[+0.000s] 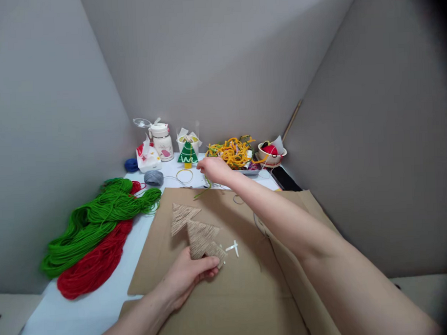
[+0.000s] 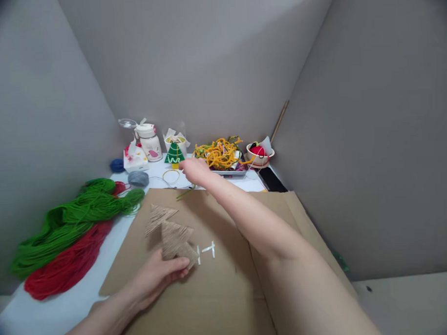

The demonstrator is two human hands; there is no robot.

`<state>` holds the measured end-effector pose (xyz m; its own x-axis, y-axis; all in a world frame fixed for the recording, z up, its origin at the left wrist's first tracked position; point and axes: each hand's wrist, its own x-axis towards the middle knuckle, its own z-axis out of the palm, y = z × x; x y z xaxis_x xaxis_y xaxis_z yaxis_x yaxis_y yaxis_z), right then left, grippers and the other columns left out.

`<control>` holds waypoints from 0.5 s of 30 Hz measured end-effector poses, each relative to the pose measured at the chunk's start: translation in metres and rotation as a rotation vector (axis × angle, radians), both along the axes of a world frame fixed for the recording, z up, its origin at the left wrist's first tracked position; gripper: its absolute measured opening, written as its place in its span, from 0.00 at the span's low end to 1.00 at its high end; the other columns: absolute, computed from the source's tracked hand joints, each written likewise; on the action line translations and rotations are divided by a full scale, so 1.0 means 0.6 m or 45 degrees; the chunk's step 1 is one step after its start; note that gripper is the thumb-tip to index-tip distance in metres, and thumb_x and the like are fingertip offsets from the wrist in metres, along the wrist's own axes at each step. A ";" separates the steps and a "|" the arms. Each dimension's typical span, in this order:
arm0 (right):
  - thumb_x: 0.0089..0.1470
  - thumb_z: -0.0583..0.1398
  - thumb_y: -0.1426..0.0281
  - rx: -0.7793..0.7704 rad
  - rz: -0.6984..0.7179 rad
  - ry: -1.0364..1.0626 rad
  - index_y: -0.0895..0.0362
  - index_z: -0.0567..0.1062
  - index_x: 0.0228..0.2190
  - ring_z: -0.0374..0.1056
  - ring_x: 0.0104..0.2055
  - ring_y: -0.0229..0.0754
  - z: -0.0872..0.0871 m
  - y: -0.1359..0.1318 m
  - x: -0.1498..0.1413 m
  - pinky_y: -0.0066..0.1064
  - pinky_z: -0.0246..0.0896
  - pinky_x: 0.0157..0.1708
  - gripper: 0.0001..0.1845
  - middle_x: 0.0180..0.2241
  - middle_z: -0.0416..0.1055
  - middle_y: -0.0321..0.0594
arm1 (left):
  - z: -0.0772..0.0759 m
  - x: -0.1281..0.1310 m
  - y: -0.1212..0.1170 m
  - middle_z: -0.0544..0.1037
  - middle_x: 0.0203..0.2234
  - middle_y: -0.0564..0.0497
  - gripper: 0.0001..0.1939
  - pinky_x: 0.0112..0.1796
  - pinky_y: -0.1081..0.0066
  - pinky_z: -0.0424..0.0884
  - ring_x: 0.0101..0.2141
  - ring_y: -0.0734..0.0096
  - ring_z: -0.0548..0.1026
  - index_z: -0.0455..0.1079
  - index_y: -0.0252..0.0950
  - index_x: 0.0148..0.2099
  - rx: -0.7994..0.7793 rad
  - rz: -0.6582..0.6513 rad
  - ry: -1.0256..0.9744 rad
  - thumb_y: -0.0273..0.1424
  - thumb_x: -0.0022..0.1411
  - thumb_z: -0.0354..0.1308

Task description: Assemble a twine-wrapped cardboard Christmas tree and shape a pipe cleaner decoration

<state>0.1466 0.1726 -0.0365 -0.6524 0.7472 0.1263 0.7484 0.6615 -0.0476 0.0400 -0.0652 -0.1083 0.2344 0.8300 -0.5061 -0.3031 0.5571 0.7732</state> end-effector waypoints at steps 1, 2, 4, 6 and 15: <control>0.53 0.53 0.76 -0.005 0.019 -0.049 0.57 0.74 0.41 0.66 0.44 0.46 -0.015 0.019 -0.023 0.35 0.56 0.43 0.15 0.43 0.72 0.46 | -0.001 -0.001 0.001 0.74 0.26 0.49 0.14 0.30 0.74 0.66 0.26 0.76 0.70 0.70 0.30 0.35 0.002 -0.002 -0.003 0.30 0.45 0.67; 0.52 0.54 0.77 -0.010 0.038 -0.095 0.57 0.74 0.41 0.66 0.44 0.47 -0.030 0.034 -0.043 0.34 0.56 0.42 0.15 0.42 0.72 0.46 | -0.002 -0.002 0.002 0.75 0.27 0.49 0.14 0.30 0.74 0.66 0.26 0.76 0.70 0.70 0.30 0.35 0.002 -0.003 -0.005 0.30 0.46 0.66; 0.52 0.53 0.78 -0.012 0.082 -0.161 0.58 0.75 0.39 0.65 0.45 0.47 -0.060 0.051 -0.074 0.34 0.57 0.41 0.15 0.43 0.71 0.48 | -0.003 -0.003 0.004 0.75 0.26 0.48 0.14 0.30 0.73 0.66 0.26 0.76 0.70 0.69 0.29 0.36 0.001 -0.011 -0.010 0.29 0.46 0.66; 0.52 0.53 0.77 -0.005 0.133 -0.222 0.59 0.75 0.38 0.63 0.46 0.47 -0.082 0.057 -0.095 0.34 0.57 0.40 0.13 0.43 0.70 0.50 | -0.005 -0.004 0.005 0.74 0.25 0.49 0.14 0.31 0.73 0.66 0.25 0.76 0.70 0.69 0.29 0.35 -0.004 -0.018 -0.010 0.29 0.46 0.66; 0.56 0.48 0.78 0.218 0.300 -0.278 0.65 0.73 0.36 0.61 0.45 0.49 -0.041 0.031 -0.105 0.42 0.46 0.44 0.14 0.40 0.71 0.55 | -0.003 -0.005 0.005 0.74 0.25 0.49 0.15 0.31 0.73 0.66 0.25 0.76 0.70 0.69 0.29 0.36 -0.002 -0.035 -0.008 0.30 0.45 0.66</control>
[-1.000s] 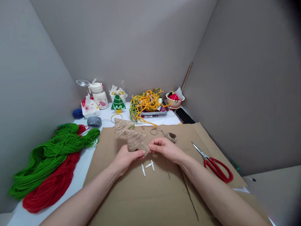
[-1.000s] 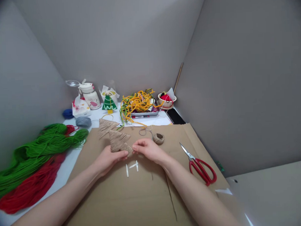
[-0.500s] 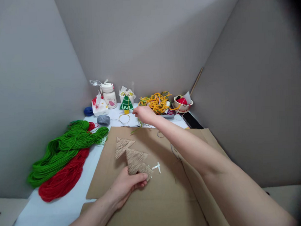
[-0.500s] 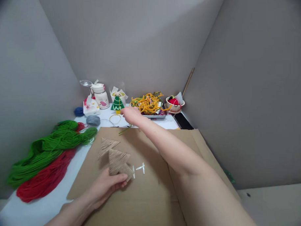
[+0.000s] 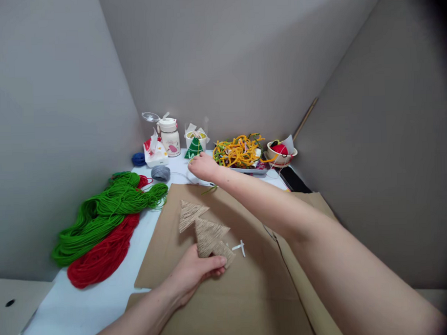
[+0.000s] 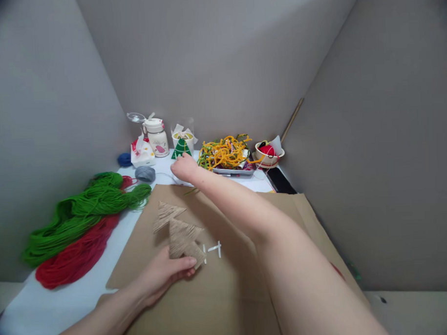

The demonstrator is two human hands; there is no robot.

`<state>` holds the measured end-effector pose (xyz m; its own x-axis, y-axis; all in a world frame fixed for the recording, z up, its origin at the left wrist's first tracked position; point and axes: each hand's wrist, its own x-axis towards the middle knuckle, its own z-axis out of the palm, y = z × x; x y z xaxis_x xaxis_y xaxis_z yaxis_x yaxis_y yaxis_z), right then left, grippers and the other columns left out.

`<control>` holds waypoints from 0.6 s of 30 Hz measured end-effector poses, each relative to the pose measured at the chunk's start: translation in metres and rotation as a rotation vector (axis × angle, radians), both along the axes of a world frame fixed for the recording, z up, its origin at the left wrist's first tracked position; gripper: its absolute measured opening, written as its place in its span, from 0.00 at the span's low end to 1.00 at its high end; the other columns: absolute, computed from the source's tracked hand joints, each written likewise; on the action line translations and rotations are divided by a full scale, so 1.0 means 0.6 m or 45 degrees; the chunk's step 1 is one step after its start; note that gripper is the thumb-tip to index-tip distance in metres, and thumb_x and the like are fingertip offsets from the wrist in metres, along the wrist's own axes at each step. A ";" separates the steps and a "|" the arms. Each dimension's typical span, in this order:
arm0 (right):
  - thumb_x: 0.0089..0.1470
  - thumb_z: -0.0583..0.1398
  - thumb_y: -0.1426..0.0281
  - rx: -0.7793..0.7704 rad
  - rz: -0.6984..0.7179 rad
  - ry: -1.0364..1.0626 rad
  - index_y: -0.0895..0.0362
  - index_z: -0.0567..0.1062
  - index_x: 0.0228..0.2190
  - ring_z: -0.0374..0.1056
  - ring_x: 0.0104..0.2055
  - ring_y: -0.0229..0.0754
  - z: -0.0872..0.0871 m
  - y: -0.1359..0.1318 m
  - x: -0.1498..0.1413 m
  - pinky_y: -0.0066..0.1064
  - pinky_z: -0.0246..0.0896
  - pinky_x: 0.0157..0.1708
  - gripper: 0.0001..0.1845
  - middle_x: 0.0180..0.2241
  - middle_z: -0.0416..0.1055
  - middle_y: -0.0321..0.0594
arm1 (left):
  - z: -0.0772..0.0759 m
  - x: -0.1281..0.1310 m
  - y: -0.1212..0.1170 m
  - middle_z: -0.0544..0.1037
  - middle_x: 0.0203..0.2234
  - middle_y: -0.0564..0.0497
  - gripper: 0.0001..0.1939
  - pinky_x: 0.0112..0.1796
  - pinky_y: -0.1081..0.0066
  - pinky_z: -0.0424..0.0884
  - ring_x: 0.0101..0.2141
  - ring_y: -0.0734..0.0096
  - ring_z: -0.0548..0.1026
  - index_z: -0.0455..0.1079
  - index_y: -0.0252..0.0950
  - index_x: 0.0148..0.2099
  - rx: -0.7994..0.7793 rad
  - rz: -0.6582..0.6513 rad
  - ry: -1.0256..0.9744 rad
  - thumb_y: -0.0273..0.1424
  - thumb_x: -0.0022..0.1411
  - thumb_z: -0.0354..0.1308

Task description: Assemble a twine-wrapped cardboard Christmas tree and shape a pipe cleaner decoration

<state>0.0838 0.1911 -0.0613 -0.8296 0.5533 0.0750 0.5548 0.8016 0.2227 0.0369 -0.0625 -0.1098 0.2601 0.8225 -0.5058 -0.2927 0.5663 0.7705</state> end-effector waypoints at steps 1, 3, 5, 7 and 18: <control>0.56 0.49 0.78 0.034 0.007 0.012 0.65 0.73 0.35 0.61 0.44 0.49 0.015 -0.008 0.008 0.42 0.45 0.44 0.14 0.39 0.72 0.55 | 0.000 0.000 0.000 0.74 0.26 0.49 0.15 0.31 0.73 0.66 0.26 0.76 0.70 0.69 0.29 0.36 0.008 0.003 -0.001 0.30 0.45 0.66; 0.56 0.49 0.78 0.124 0.002 0.062 0.64 0.73 0.34 0.61 0.43 0.49 0.049 -0.028 0.034 0.41 0.44 0.43 0.13 0.37 0.72 0.53 | 0.000 0.000 0.000 0.74 0.26 0.49 0.15 0.31 0.73 0.66 0.26 0.76 0.70 0.69 0.29 0.36 0.018 0.006 0.001 0.30 0.45 0.67; 0.56 0.49 0.78 0.184 -0.042 0.153 0.62 0.71 0.33 0.60 0.41 0.48 0.082 -0.054 0.071 0.39 0.45 0.41 0.11 0.35 0.72 0.50 | 0.000 0.000 -0.001 0.74 0.27 0.49 0.15 0.31 0.74 0.67 0.26 0.77 0.70 0.69 0.30 0.36 0.016 0.011 0.006 0.30 0.45 0.67; 0.56 0.50 0.77 0.141 -0.092 0.294 0.60 0.70 0.31 0.60 0.40 0.45 0.109 -0.086 0.120 0.36 0.46 0.39 0.09 0.33 0.71 0.46 | -0.001 0.000 -0.002 0.74 0.27 0.49 0.15 0.31 0.74 0.67 0.26 0.77 0.71 0.69 0.30 0.36 0.010 0.016 0.007 0.30 0.45 0.67; 0.59 0.51 0.65 -0.768 -0.593 1.234 0.54 0.66 0.36 0.61 0.35 0.37 0.040 -0.369 0.374 0.28 0.55 0.36 0.07 0.34 0.66 0.36 | 0.012 0.012 0.010 0.76 0.26 0.49 0.12 0.30 0.76 0.71 0.26 0.76 0.73 0.71 0.31 0.32 -0.006 0.005 0.042 0.29 0.45 0.68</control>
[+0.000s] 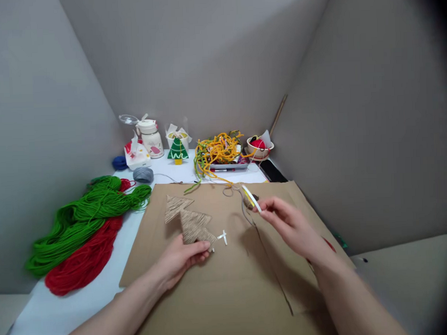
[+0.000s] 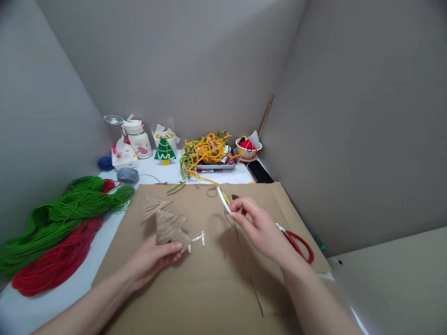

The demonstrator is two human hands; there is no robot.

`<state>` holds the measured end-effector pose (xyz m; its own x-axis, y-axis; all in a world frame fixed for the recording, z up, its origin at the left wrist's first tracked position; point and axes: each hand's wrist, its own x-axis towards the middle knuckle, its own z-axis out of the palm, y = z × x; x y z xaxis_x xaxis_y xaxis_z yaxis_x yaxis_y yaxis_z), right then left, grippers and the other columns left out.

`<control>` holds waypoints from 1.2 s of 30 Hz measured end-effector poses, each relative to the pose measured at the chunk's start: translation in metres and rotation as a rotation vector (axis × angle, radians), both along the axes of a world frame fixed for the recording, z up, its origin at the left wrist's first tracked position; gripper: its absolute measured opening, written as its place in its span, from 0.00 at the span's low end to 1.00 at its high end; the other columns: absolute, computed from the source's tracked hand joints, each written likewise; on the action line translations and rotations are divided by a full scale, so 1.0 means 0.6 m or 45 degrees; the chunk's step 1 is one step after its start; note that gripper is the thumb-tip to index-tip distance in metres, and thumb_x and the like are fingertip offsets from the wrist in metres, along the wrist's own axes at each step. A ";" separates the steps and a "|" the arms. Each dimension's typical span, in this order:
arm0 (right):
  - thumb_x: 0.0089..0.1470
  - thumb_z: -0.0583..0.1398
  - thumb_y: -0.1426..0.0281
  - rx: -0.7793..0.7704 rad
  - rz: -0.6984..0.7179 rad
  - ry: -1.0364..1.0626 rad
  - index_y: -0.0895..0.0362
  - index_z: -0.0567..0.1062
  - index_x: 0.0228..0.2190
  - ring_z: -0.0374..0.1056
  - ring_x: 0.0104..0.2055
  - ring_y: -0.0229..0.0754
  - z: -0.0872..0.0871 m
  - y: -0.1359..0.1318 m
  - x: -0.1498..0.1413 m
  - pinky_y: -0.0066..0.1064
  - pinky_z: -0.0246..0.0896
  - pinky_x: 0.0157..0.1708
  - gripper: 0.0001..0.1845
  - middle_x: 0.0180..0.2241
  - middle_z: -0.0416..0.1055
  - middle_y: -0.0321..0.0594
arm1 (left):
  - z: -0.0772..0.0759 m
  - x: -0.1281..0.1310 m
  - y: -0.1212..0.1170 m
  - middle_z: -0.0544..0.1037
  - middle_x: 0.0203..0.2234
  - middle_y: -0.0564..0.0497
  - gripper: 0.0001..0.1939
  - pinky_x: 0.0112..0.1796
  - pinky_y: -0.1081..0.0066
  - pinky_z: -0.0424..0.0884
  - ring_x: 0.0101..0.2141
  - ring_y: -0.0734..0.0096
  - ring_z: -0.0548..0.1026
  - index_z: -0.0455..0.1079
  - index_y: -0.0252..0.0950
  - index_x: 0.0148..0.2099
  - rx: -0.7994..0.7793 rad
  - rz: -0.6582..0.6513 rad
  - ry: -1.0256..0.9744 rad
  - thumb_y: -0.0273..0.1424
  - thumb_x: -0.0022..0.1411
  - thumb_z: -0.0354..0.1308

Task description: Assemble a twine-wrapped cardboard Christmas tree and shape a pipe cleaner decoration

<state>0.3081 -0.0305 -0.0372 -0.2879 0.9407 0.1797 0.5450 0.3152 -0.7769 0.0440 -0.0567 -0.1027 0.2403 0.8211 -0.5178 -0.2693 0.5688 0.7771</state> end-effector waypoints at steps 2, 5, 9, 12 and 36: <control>0.59 0.51 0.66 -0.114 -0.033 0.057 0.54 0.66 0.36 0.62 0.37 0.38 -0.034 -0.030 -0.001 0.29 0.55 0.38 0.07 0.35 0.66 0.37 | 0.004 0.006 0.010 0.76 0.26 0.49 0.11 0.30 0.76 0.71 0.26 0.75 0.74 0.72 0.31 0.32 0.008 0.007 -0.015 0.28 0.45 0.68; 0.60 0.49 0.68 -0.166 -0.053 0.105 0.54 0.66 0.34 0.62 0.36 0.38 -0.076 -0.050 -0.027 0.29 0.56 0.37 0.07 0.34 0.65 0.37 | 0.005 0.020 0.031 0.76 0.25 0.49 0.10 0.29 0.77 0.72 0.25 0.75 0.74 0.72 0.30 0.31 0.026 0.053 -0.079 0.26 0.44 0.68; 0.59 0.50 0.71 0.066 -0.020 -0.021 0.56 0.66 0.31 0.59 0.38 0.41 -0.104 -0.040 -0.055 0.32 0.55 0.38 0.06 0.32 0.65 0.40 | -0.006 0.035 0.060 0.76 0.23 0.50 0.07 0.28 0.77 0.72 0.24 0.77 0.74 0.72 0.30 0.30 0.039 0.138 -0.217 0.23 0.45 0.66; 0.59 0.49 0.72 0.200 0.049 -0.185 0.55 0.65 0.30 0.58 0.38 0.44 -0.109 -0.027 -0.062 0.34 0.55 0.37 0.07 0.30 0.65 0.41 | -0.015 0.033 0.075 0.76 0.25 0.49 0.05 0.29 0.77 0.72 0.27 0.75 0.74 0.72 0.30 0.30 0.012 0.162 -0.352 0.23 0.48 0.64; 0.57 0.52 0.61 -0.585 0.011 0.873 0.54 0.68 0.44 0.64 0.43 0.41 -0.103 0.003 -0.084 0.35 0.59 0.43 0.15 0.42 0.67 0.44 | -0.031 -0.010 0.060 0.73 0.24 0.52 0.13 0.25 0.76 0.62 0.22 0.79 0.66 0.70 0.35 0.28 0.187 -0.191 -0.694 0.33 0.39 0.69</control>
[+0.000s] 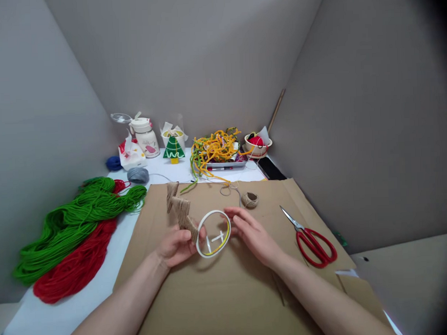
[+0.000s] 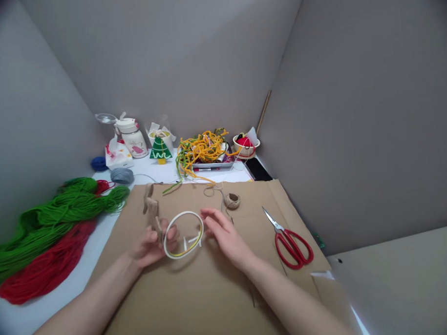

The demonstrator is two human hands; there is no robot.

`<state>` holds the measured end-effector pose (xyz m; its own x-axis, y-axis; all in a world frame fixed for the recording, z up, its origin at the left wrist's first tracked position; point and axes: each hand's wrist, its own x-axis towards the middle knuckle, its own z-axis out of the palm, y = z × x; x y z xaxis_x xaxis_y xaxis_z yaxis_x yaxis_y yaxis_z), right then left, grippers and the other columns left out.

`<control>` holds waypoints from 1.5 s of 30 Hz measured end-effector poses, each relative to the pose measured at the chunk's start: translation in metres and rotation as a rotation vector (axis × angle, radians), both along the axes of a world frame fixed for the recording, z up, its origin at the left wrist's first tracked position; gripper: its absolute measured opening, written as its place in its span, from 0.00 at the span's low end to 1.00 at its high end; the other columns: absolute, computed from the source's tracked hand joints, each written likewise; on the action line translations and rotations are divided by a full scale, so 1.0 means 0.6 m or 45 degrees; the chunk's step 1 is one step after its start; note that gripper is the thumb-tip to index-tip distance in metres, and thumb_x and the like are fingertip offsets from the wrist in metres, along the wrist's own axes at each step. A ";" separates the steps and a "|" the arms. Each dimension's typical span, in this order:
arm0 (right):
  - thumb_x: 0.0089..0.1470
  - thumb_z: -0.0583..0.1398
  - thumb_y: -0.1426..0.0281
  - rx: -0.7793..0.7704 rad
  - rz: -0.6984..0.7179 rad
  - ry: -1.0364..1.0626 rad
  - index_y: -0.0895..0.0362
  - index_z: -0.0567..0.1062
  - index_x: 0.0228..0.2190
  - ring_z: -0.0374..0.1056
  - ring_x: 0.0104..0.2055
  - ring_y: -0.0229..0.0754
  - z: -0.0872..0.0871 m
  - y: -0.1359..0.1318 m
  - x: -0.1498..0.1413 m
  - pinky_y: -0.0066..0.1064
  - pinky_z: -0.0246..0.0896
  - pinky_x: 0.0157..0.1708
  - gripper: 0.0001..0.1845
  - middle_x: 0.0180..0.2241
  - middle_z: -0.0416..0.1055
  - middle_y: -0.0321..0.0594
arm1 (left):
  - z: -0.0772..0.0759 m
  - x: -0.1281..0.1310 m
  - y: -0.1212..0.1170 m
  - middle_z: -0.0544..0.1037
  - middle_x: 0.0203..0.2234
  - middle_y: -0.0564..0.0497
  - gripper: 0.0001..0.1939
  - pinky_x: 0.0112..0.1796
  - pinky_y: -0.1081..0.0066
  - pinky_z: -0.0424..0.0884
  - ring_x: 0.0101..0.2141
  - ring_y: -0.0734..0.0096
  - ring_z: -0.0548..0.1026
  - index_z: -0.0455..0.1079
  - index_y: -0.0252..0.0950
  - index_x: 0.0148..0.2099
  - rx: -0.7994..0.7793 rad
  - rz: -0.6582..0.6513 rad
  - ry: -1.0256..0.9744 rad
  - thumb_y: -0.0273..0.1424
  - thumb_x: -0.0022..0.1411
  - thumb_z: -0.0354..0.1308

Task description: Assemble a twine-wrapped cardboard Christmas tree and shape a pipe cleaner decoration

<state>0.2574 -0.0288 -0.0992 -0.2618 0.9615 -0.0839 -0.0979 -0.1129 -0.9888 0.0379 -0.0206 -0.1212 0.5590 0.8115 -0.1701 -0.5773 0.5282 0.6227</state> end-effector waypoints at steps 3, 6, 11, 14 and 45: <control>0.57 0.52 0.63 -0.420 0.334 0.435 0.59 0.72 0.39 0.66 0.35 0.37 0.015 0.015 -0.002 0.31 0.59 0.39 0.15 0.32 0.69 0.42 | 0.000 0.000 0.001 0.72 0.23 0.51 0.13 0.25 0.75 0.61 0.23 0.77 0.65 0.71 0.34 0.28 -0.012 0.019 0.029 0.33 0.39 0.69; 0.55 0.57 0.67 -0.554 0.326 0.645 0.59 0.73 0.35 0.63 0.27 0.33 0.021 0.025 -0.001 0.27 0.59 0.34 0.09 0.24 0.65 0.34 | 0.004 0.003 0.002 0.75 0.26 0.49 0.11 0.24 0.77 0.60 0.22 0.80 0.64 0.72 0.33 0.29 -0.076 0.073 0.036 0.30 0.41 0.68; 0.55 0.57 0.67 -0.712 0.145 0.891 0.57 0.71 0.35 0.65 0.28 0.31 0.019 0.037 0.001 0.28 0.62 0.37 0.07 0.23 0.65 0.30 | 0.008 0.011 0.008 0.77 0.32 0.44 0.09 0.21 0.80 0.60 0.21 0.84 0.62 0.72 0.30 0.32 -0.174 0.133 0.034 0.26 0.45 0.65; 0.55 0.58 0.67 -0.754 0.080 0.968 0.56 0.71 0.35 0.68 0.31 0.31 0.017 0.037 -0.003 0.28 0.63 0.40 0.06 0.27 0.70 0.32 | 0.005 0.015 0.014 0.77 0.30 0.44 0.06 0.24 0.82 0.64 0.23 0.82 0.66 0.72 0.30 0.31 -0.249 0.192 0.013 0.24 0.47 0.63; 0.49 0.61 0.68 0.287 -0.344 -0.211 0.53 0.68 0.43 0.59 0.54 0.44 -0.011 0.026 -0.016 0.41 0.52 0.54 0.17 0.52 0.62 0.44 | 0.006 0.021 0.020 0.78 0.29 0.44 0.02 0.31 0.78 0.72 0.26 0.78 0.73 0.72 0.29 0.29 -0.305 0.397 0.055 0.19 0.51 0.59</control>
<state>0.2476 -0.0134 -0.1057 0.0029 0.9931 0.1176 0.0691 0.1171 -0.9907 0.0507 -0.0084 -0.1176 0.2802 0.8759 -0.3929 -0.7091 0.4647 0.5303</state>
